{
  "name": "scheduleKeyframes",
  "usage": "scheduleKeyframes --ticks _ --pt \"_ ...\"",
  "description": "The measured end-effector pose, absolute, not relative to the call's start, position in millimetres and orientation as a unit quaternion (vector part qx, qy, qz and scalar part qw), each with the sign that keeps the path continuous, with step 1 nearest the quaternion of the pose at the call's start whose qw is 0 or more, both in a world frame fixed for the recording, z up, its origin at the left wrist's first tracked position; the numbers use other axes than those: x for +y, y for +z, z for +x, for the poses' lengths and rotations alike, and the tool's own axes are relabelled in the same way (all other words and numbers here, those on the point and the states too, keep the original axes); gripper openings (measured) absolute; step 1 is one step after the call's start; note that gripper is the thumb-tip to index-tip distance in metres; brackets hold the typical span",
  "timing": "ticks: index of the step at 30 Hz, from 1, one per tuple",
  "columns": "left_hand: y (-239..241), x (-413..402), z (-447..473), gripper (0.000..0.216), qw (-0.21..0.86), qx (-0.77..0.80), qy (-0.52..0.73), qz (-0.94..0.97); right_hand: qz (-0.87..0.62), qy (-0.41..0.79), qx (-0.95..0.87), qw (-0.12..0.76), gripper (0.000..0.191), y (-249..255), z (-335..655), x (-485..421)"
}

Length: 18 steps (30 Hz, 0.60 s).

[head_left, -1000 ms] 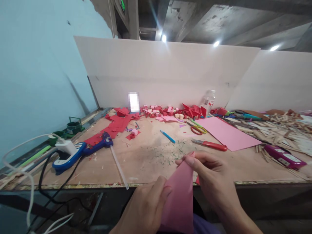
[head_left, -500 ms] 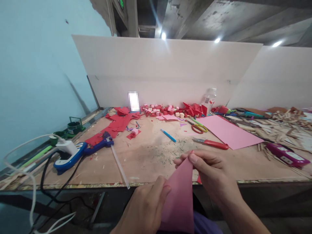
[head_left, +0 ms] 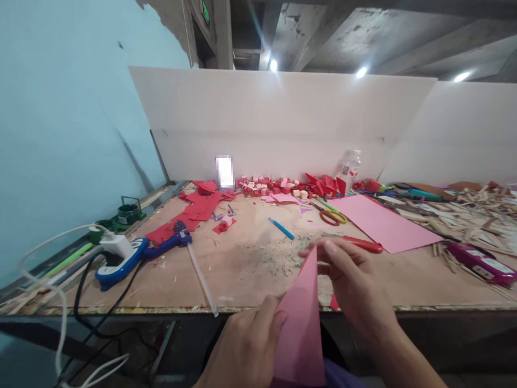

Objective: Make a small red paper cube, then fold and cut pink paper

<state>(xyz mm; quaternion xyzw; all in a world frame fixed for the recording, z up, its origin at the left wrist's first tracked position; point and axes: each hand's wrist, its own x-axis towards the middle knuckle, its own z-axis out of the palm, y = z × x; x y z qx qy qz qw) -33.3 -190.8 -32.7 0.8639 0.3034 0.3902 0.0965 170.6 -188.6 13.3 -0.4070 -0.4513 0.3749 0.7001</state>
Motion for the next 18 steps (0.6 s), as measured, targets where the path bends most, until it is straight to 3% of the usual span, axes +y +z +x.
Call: scheduleKeyframes --ticks 4,18 --pt "-31 -191 -33 0.034 0.032 0.326 0.410 0.851 -0.435 0.390 -0.530 0.615 0.020 9 171 -200" --pt "-29 -191 -37 0.036 0.073 0.303 0.440 0.842 -0.464 0.345 -0.565 0.589 0.017 9 167 -212"
